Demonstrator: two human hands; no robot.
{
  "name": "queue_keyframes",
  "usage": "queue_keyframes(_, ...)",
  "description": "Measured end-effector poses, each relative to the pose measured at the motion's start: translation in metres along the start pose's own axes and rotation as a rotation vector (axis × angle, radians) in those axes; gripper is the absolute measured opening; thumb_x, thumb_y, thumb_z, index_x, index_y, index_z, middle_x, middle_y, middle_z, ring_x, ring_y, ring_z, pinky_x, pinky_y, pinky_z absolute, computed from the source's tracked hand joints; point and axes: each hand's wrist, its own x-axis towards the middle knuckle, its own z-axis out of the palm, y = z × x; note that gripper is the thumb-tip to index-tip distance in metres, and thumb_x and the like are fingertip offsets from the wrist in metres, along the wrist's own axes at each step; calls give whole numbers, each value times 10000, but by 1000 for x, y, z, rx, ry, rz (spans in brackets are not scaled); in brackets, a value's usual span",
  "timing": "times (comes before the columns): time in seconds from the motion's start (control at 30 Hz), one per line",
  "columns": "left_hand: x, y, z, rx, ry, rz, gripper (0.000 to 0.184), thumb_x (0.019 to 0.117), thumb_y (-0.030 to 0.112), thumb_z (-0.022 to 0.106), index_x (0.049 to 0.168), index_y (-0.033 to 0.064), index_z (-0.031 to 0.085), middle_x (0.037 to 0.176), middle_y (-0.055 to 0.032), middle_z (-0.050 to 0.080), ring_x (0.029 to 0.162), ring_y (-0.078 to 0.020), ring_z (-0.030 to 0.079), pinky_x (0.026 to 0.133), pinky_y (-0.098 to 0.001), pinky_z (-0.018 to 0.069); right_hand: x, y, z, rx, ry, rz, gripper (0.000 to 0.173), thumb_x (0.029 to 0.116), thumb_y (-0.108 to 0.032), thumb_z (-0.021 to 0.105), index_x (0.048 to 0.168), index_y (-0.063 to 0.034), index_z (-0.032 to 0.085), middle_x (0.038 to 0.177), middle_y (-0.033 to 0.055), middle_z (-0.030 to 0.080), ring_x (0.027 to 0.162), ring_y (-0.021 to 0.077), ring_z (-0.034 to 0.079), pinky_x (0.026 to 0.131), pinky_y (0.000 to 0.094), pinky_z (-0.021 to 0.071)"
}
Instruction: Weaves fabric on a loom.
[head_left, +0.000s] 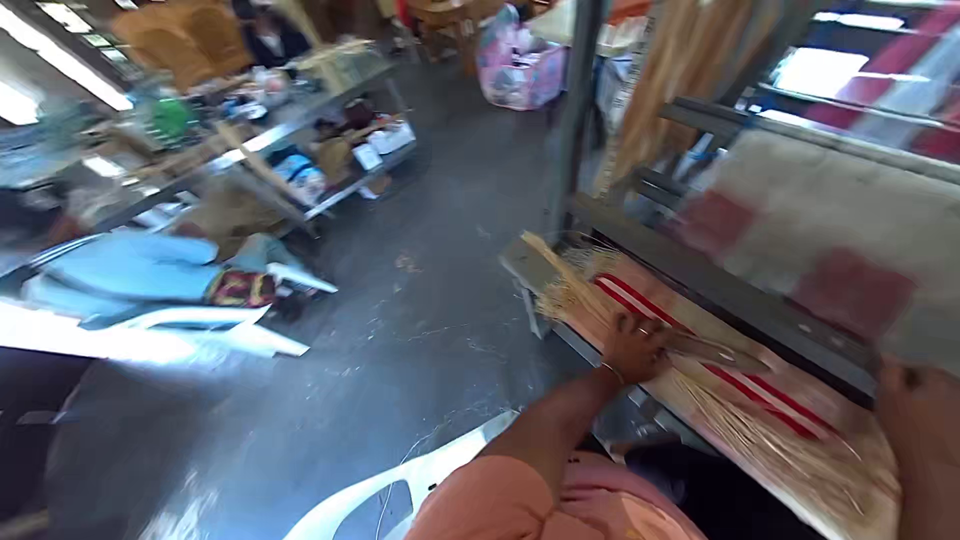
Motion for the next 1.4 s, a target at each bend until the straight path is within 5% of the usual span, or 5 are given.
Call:
queue_keyframes(0.3,3,-1,20,-4,25,62,507,956,449,536,1459,398,550,1421,-39,603,1310,-314,532,1111,-626,328,8,7,-6,18,-144,79,725,1086,-566,288,1311,39,617,1369,298,593,1340,495,500,1152,697,285)
queue_keyframes(0.93,3,1,28,-33,35,67,528,977,457,471,1501,390,492,1457,-37,553,1323,-313,494,1101,-626,289,14,26,9,22,-93,57,705,1060,-614,322,1184,-6,657,1261,208,654,1264,400,561,1139,608,321)
queue_keyframes(1.1,2,-3,29,-62,15,64,537,984,483,488,1516,413,467,1476,-34,536,1333,-327,478,1099,-636,279,13,66,-24,604,-84,-15,460,1113,-354,372,1382,-61,603,1387,108,636,1312,217,587,1152,451,441)
queue_keyframes(1.23,2,-5,26,-72,14,74,550,994,522,469,1531,401,454,1475,-31,540,1335,-327,479,1108,-630,265,-25,118,-54,906,270,286,380,1111,-268,414,1299,2,604,1228,122,693,1133,187,679,994,388,564)
queue_keyframes(1.4,13,-7,16,-89,-45,108,547,991,540,489,1497,336,521,1395,-112,589,1294,-373,512,1105,-658,253,-88,137,-26,817,135,576,357,1058,-268,560,1249,27,622,1145,162,694,1030,223,688,947,435,566)
